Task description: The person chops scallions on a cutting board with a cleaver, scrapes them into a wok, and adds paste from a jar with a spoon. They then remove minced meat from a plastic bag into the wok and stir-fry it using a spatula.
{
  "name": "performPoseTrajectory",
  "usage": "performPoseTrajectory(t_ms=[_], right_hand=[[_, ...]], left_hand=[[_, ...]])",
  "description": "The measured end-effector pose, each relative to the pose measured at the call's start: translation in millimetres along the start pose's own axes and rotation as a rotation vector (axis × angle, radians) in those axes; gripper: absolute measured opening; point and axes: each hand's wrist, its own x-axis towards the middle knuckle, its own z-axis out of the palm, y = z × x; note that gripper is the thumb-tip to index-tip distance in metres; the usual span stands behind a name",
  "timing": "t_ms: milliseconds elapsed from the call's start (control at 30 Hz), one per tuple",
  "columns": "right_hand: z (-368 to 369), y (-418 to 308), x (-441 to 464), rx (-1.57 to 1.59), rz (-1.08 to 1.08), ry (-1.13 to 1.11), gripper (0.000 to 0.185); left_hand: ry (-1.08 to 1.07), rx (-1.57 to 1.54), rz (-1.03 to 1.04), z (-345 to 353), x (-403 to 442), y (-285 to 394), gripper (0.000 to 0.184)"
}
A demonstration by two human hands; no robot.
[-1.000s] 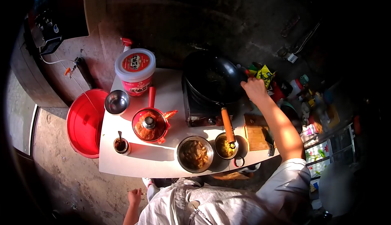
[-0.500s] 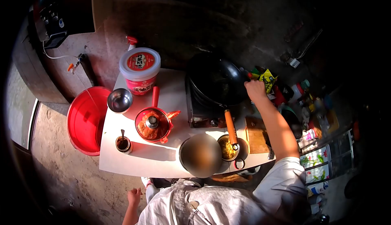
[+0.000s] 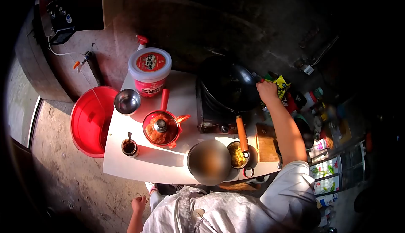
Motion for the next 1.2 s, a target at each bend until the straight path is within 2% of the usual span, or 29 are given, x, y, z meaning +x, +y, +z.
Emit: performPoseTrajectory(t_ms=[267, 333, 367, 433, 467, 533, 600, 667, 733, 833, 933, 1000, 1067, 1133, 1200], right_hand=[[-46.9, -0.6, -18.5, 0.107, 0.039, 0.004, 0.015], [-60.3, -4.3, -25.9, 0.032, 0.046, 0.139, 0.012], [-70.0, -4.0, -32.6, 0.029, 0.054, 0.138, 0.012], [-97.8, -3.2, -53.6, 0.146, 0.141, 0.103, 0.014], [-121.0, -8.3, -64.5, 0.149, 0.194, 0.006, 0.013], [-130.6, -11.5, -90.7, 0.142, 0.139, 0.078, 0.013], [-141.8, -27.5, -107.0, 0.047, 0.111, 0.086, 0.014], [-144.7, -45.7, -113.4, -0.012, 0.115, -0.026, 0.011], [-143.9, -62.0, -113.1, 0.015, 0.113, -0.068, 0.010], [-119.8, -75.4, -101.0, 0.063, 0.103, -0.145, 0.012], [-96.7, -87.6, -76.2, 0.110, 0.103, -0.156, 0.010], [-76.6, -93.2, -51.0, 0.074, 0.111, -0.086, 0.010], [-57.3, -93.9, -20.9, 0.013, 0.149, -0.032, 0.011], [-45.9, -99.9, 5.6, -0.025, 0.168, 0.029, 0.012], [-43.3, -105.8, 27.8, -0.020, 0.219, -0.050, 0.014]], left_hand=[[-0.120, 0.085, -0.059, -12.1, 6.3, -5.8, 0.033], [-0.186, 0.132, -0.061, -24.9, 9.3, 5.2, 0.035], [-0.189, 0.135, -0.053, -26.7, 14.6, -2.1, 0.035], [-0.184, 0.156, -0.029, -30.4, 27.2, -23.6, 0.036], [-0.193, 0.162, -0.023, -38.2, 28.4, -22.0, 0.036], [-0.214, 0.200, -0.049, -54.6, 29.6, -15.7, 0.037], [-0.229, 0.254, 0.000, -61.7, 45.1, -38.5, 0.036], [-0.246, 0.317, 0.053, -70.5, 56.7, -54.7, 0.035], [-0.300, 0.374, -0.044, -84.0, 65.3, -53.0, 0.035], [-0.318, 0.402, -0.071, -100.5, 70.0, -54.5, 0.035], [-0.318, 0.376, -0.072, -107.9, 73.1, -75.2, 0.032], [-0.302, 0.281, -0.139, -114.2, 67.2, -83.1, 0.031], [-0.284, 0.191, -0.120, -106.9, 67.5, -122.0, 0.031], [-0.190, 0.114, -0.017, -105.7, 64.5, -140.3, 0.032], [-0.168, 0.109, -0.013, -103.1, 66.2, -155.0, 0.032]])
